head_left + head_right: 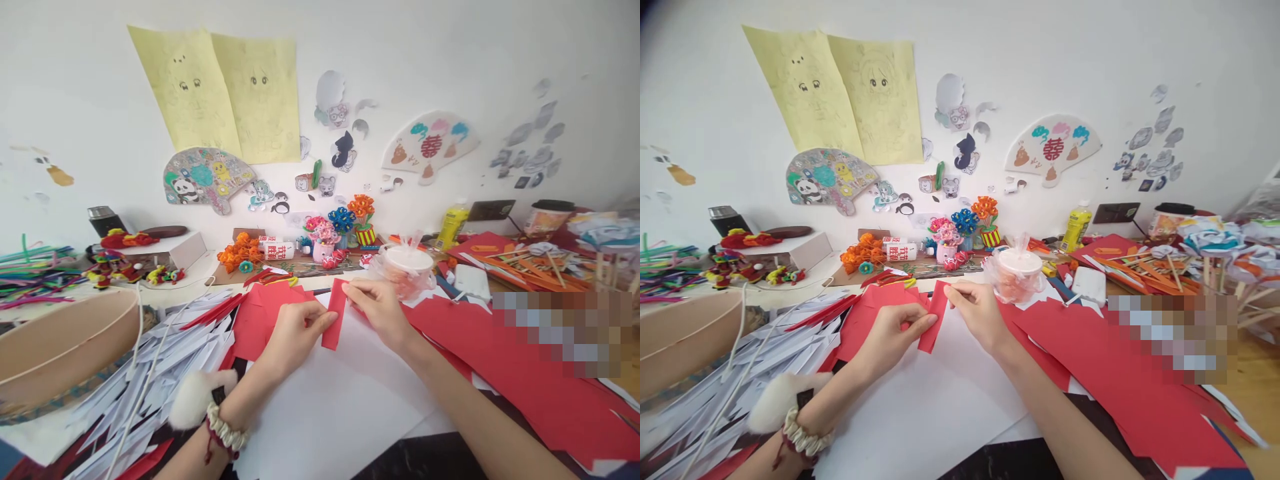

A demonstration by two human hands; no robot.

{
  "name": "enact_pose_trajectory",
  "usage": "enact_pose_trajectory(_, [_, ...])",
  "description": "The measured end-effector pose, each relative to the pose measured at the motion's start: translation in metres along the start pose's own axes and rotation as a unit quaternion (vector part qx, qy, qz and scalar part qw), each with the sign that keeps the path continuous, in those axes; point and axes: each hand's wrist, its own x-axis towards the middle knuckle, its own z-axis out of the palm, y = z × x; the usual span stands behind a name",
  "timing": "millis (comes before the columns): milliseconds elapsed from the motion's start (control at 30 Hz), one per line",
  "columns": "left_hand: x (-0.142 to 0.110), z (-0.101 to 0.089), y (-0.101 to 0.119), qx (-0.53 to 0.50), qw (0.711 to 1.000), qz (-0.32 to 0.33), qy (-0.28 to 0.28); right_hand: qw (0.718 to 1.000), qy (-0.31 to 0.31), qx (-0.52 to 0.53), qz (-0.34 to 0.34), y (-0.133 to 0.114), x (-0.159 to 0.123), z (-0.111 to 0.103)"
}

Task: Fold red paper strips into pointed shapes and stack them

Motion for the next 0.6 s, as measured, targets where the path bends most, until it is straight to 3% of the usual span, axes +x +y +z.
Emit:
enact_pose_trajectory(200, [-0.0004,-0.0019,-0.0040,0.016,0.998,0.002,-0.055,0.999,0.025,0.021,0.011,0.0046,0.0022,-0.0026])
enact_pose_trajectory(333, [-0.0006,-0.0044,-0.0048,0.026,0.998,-0.007,-0.052,0.999,0.029,0.015,0.008,0.0066,0.0025,-0.0039])
enact_pose_trajectory(500, [0.0005,-0.0043,-0.0037,-0.036,0.997,-0.005,-0.062,0.998,0.054,0.035,0.006,0.0060,0.0037,-0.0046])
enact_pose_trajectory(600, [0.0014,-0.0074,-0.0045,-0.008,0.999,-0.007,-0.053,0.998,0.056,0.033,0.015,0.0059,0.0050,-0.0060])
